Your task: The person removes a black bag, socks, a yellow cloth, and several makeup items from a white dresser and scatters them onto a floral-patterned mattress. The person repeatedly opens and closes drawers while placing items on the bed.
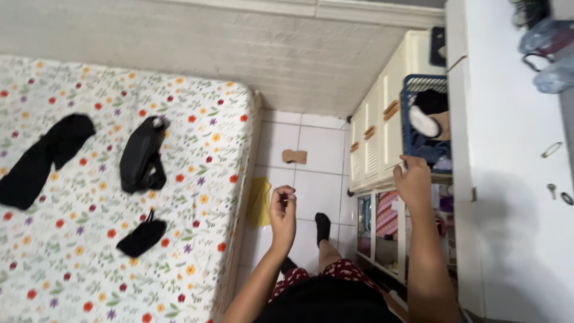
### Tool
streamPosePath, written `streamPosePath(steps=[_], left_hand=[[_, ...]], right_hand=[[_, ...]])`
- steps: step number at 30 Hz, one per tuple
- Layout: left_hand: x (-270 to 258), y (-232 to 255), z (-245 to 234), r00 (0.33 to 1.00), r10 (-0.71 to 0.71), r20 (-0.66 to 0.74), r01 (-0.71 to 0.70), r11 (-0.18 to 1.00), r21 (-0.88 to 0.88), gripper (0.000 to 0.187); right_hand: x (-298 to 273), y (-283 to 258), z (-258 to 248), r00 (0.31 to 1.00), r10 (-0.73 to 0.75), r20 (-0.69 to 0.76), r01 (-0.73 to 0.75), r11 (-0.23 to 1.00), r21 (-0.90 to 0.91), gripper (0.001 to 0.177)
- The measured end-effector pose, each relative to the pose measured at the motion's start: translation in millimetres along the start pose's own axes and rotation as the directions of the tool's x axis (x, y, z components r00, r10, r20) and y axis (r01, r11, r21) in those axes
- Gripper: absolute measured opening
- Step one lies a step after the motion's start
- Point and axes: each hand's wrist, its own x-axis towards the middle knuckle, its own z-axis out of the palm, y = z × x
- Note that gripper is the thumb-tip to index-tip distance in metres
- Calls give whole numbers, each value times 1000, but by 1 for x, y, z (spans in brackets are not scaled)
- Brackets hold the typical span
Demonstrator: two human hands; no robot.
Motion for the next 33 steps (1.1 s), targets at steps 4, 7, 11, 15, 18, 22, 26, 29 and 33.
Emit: streamPosePath(steps=[4, 7, 11, 15, 18, 22, 26, 29, 33], left_hand=[[17, -2, 52, 993, 41, 109, -51, 995, 89, 7], [26, -4, 88, 975, 9, 221, -35, 993, 115, 8], [35, -6, 128, 954, -5, 298, -33, 992, 123, 10], [40, -9, 149, 942, -120, 313, 73, 984, 160, 11], [45, -14, 158, 941, -103, 322, 57, 987, 148, 10], [49, -20, 166, 942, -95, 322, 47, 987, 155, 9], [53, -24, 174, 936, -93, 341, 47, 989, 140, 8], [57, -26, 182, 935, -121, 335, 68, 984, 165, 7], [59, -27, 191, 925, -202, 322, 153, 974, 170, 9]], right_hand=[[20, 60, 23, 991, 14, -131, -33, 989, -146, 36], [40, 93, 31, 990, 103, -94, -120, 974, -195, 41], [62, 107, 26, 932, 330, 152, -276, 915, -296, 59], [70, 105, 27, 911, 370, 183, -298, 897, -328, 89], [74, 113, 32, 897, 380, 224, -298, 897, -327, 77], [74, 126, 38, 934, 298, 198, -236, 928, -288, 28], [74, 115, 31, 955, 274, 112, -256, 955, -148, 18], [80, 94, 21, 930, 347, 122, -329, 933, -148, 25], [86, 80, 11, 922, 369, 119, -347, 922, -169, 20]])
